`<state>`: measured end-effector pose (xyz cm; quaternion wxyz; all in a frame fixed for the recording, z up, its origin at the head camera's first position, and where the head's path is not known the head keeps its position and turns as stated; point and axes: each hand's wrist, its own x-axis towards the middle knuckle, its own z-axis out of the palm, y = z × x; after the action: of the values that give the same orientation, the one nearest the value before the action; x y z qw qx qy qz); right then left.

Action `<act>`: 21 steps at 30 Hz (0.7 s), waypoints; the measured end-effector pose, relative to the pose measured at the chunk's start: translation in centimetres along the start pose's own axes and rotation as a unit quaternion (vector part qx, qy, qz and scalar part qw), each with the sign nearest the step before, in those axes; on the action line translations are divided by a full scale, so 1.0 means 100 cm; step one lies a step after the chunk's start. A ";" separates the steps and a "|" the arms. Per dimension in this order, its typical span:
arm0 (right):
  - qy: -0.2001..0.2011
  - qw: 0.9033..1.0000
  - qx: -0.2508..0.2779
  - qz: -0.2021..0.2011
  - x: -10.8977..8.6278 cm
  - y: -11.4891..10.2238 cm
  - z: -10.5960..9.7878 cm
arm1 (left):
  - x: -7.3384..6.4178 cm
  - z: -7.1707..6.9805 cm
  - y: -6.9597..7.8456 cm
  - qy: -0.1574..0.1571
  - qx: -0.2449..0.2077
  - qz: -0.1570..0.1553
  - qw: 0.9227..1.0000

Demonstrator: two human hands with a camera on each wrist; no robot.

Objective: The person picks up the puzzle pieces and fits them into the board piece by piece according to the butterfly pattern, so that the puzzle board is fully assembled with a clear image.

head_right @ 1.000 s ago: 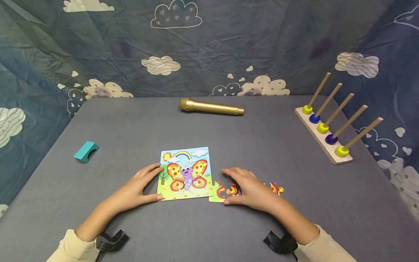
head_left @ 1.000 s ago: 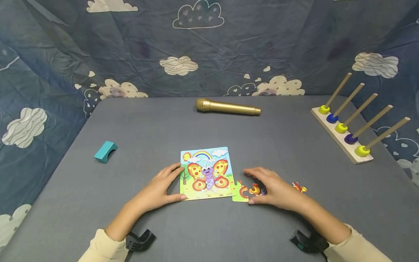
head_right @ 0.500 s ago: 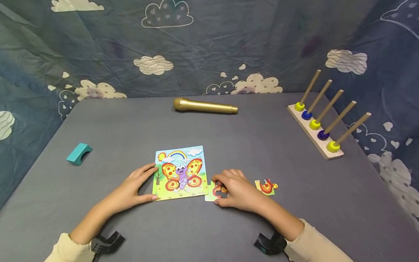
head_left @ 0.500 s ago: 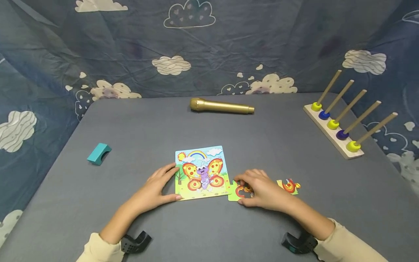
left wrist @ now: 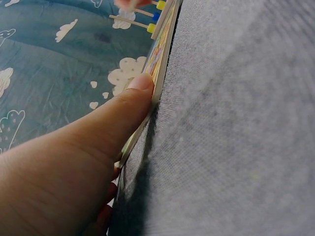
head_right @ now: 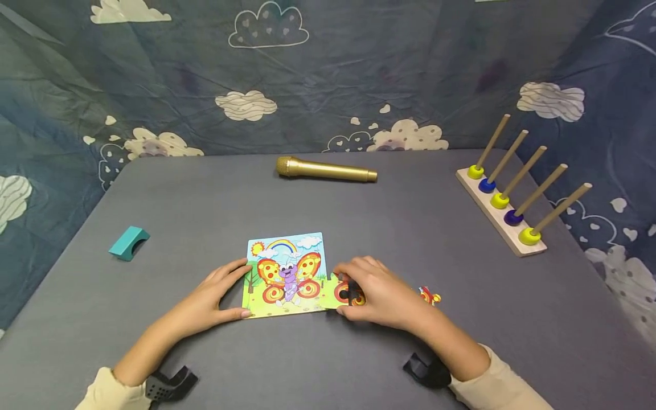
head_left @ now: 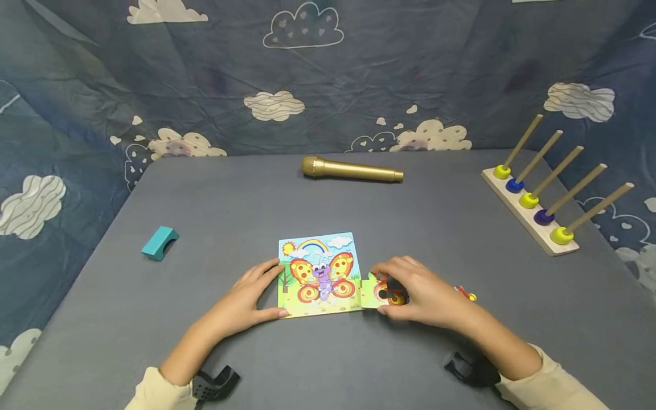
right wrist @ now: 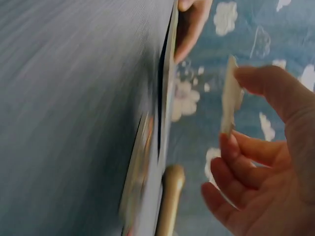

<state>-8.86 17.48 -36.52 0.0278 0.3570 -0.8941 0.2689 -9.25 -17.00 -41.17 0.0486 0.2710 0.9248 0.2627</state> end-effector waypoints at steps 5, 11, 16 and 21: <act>0.042 0.998 0.022 -0.045 0.023 -0.019 0.013 | 0.001 0.001 0.001 0.008 -0.004 0.001 1.000; 0.026 0.998 0.044 -0.040 0.053 -0.038 0.041 | 0.001 0.000 0.000 0.021 -0.008 0.016 1.000; -0.010 0.999 0.043 -0.028 0.066 -0.040 0.064 | 0.000 -0.003 0.000 0.005 -0.013 0.024 1.000; -0.031 0.998 0.042 -0.022 0.071 -0.039 0.077 | -0.001 -0.004 -0.001 0.000 -0.015 0.033 0.999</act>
<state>-10.54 6.83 -39.58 -0.0089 0.3860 -0.8741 0.2947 -9.28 -17.29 -40.90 0.0437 0.3005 0.9113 0.2780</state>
